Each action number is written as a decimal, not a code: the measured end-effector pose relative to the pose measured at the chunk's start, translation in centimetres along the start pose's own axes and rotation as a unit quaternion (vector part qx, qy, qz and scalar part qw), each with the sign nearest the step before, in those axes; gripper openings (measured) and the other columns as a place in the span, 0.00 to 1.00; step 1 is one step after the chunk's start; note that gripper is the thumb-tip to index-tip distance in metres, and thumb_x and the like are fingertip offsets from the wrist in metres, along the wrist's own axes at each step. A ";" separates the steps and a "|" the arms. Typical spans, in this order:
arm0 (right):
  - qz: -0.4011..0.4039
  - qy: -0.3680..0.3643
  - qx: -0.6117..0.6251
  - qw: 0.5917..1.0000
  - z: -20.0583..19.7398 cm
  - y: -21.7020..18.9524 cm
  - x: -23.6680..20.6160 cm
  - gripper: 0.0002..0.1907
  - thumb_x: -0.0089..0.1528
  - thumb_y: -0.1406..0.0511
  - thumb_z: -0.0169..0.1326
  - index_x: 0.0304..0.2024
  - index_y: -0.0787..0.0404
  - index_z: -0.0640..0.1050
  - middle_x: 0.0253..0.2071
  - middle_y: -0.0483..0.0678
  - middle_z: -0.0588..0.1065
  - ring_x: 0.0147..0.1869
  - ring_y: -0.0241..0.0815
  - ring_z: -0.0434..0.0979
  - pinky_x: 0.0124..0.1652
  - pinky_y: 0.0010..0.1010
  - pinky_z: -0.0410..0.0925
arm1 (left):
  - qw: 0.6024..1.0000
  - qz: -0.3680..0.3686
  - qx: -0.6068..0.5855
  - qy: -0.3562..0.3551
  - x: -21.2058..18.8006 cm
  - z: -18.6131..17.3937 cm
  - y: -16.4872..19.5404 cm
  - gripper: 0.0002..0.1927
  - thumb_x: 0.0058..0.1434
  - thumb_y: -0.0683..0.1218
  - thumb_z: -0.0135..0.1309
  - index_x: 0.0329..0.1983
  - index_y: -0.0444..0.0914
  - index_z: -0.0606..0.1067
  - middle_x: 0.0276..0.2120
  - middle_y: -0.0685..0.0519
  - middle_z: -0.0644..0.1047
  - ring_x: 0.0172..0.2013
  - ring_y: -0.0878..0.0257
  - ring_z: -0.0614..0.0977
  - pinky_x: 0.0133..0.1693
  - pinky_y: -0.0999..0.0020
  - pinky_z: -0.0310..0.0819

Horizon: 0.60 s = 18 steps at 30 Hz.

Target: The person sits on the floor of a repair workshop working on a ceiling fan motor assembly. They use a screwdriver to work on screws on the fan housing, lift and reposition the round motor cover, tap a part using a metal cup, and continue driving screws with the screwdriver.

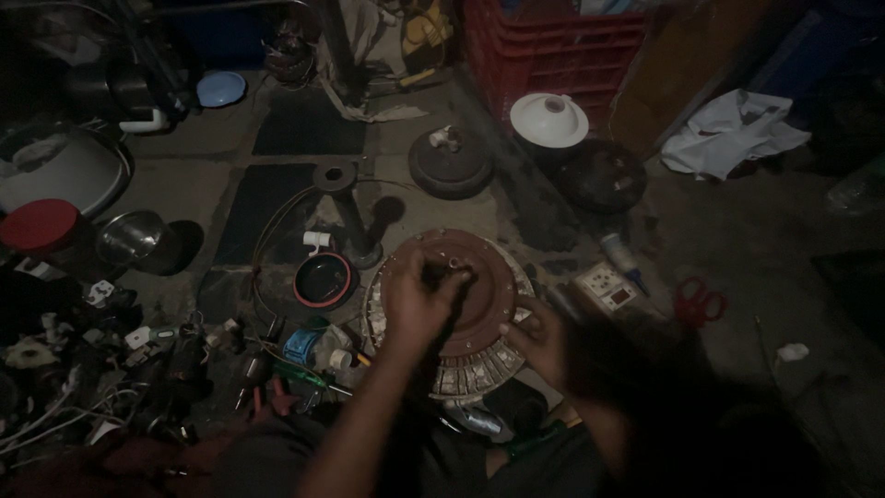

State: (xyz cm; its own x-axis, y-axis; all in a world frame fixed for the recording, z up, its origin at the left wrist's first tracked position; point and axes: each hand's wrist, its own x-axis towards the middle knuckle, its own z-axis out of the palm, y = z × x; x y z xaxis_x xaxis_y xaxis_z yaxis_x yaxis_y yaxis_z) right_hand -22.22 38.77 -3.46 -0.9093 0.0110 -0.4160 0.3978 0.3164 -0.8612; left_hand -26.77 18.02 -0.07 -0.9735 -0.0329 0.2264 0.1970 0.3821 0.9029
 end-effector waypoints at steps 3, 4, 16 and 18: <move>-0.043 0.012 -0.026 0.999 -0.1 0.8 0.2 0.31 0.63 0.62 0.58 0.67 0.59 0.66 0.38 0.49 0.82 0.42 0.35 0.84 0.39 0.26 0.76 | 0.983 0.175 0.007 0.045 -0.4 0.2 0.2 0.23 0.58 0.39 0.63 0.57 0.33 0.72 0.48 0.41 0.79 0.50 0.50 0.81 0.51 0.60 0.74; -0.069 0.000 0.024 0.997 -0.1 1.2 0.6 0.31 0.63 0.63 0.59 0.67 0.60 0.67 0.39 0.49 0.82 0.41 0.36 0.82 0.37 0.27 0.74 | 0.975 0.216 0.028 0.043 -0.4 0.1 0.1 0.22 0.59 0.37 0.61 0.57 0.33 0.73 0.49 0.40 0.79 0.52 0.48 0.80 0.53 0.59 0.73; -0.174 0.015 -0.040 0.984 -1.7 5.7 3.2 0.26 0.62 0.64 0.60 0.62 0.61 0.71 0.41 0.53 0.80 0.42 0.42 0.80 0.39 0.31 0.73 | 0.979 0.197 0.021 0.053 -1.0 -0.2 0.0 0.12 0.60 0.40 0.62 0.46 0.35 0.77 0.45 0.43 0.81 0.50 0.47 0.83 0.53 0.58 0.76; -0.181 0.024 -0.132 0.974 -2.4 5.5 1.3 0.25 0.61 0.64 0.59 0.60 0.61 0.72 0.42 0.54 0.80 0.43 0.46 0.80 0.40 0.34 0.73 | 0.966 0.238 0.065 0.070 -1.5 -1.4 0.0 0.11 0.61 0.40 0.62 0.46 0.34 0.78 0.46 0.43 0.81 0.51 0.48 0.82 0.54 0.59 0.74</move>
State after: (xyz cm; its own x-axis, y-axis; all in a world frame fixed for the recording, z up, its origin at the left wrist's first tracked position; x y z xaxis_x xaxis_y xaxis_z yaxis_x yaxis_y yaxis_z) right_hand -21.49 42.75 -8.01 -0.9914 -0.1036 -0.0796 0.0111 0.5400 -0.8416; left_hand -25.17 16.80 0.14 -0.7490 0.0550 0.6603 0.5939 0.4977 0.6321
